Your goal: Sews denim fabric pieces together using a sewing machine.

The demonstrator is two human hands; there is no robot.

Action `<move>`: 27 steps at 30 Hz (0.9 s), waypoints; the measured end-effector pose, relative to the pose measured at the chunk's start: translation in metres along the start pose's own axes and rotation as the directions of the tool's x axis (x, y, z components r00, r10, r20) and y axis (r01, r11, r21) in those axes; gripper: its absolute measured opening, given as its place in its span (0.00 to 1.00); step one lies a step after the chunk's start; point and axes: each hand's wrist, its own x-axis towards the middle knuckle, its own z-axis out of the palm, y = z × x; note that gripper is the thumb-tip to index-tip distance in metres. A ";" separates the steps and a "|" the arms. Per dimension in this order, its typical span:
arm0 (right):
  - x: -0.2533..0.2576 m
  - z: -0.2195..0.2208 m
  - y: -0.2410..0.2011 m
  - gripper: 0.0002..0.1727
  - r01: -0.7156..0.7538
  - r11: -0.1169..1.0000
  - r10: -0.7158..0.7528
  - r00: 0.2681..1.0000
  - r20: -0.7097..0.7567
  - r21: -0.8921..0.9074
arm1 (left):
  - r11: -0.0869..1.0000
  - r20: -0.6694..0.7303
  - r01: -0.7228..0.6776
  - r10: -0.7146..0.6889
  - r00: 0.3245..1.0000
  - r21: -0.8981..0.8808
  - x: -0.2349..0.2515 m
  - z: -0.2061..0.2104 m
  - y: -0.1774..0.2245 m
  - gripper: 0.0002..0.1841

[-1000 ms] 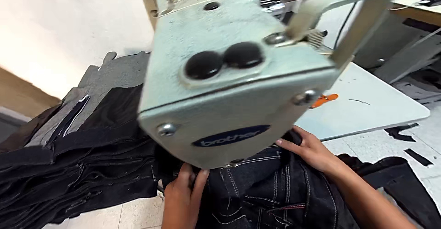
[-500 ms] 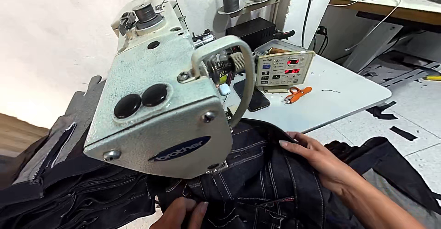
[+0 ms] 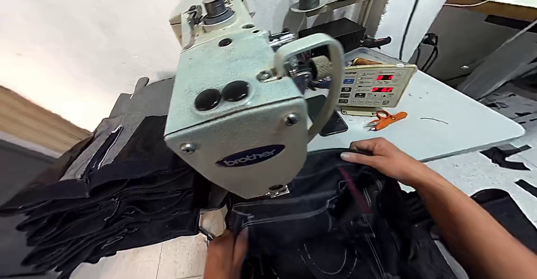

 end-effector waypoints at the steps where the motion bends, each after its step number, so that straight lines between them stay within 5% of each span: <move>1: 0.013 0.005 -0.004 0.16 0.094 0.987 -0.092 0.995 0.025 -0.133 | 0.999 -0.018 0.054 -0.054 0.998 -0.005 -0.010 -0.005 -0.016 0.25; 3: 0.031 0.035 -0.028 0.20 0.331 0.890 -0.336 0.941 0.038 -0.314 | 0.989 -0.077 0.146 -0.146 0.986 -0.007 -0.022 -0.014 -0.052 0.27; 6: 0.062 0.078 -0.060 0.21 0.636 0.643 -0.678 0.732 0.070 -0.427 | 0.989 -0.197 0.143 -0.146 0.970 -0.028 -0.027 -0.018 -0.104 0.29; 8: 0.104 0.090 -0.038 0.17 0.777 0.490 -0.817 0.568 0.103 -0.396 | 0.992 -0.191 0.105 -0.116 0.975 -0.069 -0.027 -0.018 -0.111 0.31; 9: 0.115 0.089 -0.030 0.16 0.781 0.498 -0.809 0.575 0.121 -0.378 | 0.993 -0.168 0.094 -0.105 0.980 -0.071 -0.026 -0.019 -0.102 0.32; 12: 0.117 0.079 -0.020 0.19 0.590 0.715 -0.596 0.795 0.113 -0.376 | 0.997 -0.101 0.078 -0.080 0.992 -0.022 -0.021 -0.022 -0.062 0.33; 14: 0.111 0.078 -0.017 0.20 0.488 0.794 -0.501 0.863 0.064 -0.362 | 0.997 -0.162 0.075 -0.076 0.984 -0.012 -0.013 -0.019 -0.057 0.33; 17: 0.114 0.073 -0.022 0.15 0.574 0.727 -0.603 0.796 0.048 -0.376 | 0.987 -0.262 0.100 -0.129 0.956 -0.122 0.004 -0.013 -0.081 0.31; 20: 0.121 0.069 -0.024 0.14 0.664 0.649 -0.690 0.720 0.082 -0.370 | 0.953 -0.212 0.085 -0.150 0.966 -0.289 0.006 -0.010 -0.095 0.27; 27: 0.138 0.086 -0.024 0.09 0.582 0.803 -0.571 0.813 0.111 -0.131 | 0.957 -0.126 0.044 -0.083 0.989 -0.288 -0.012 -0.017 -0.087 0.32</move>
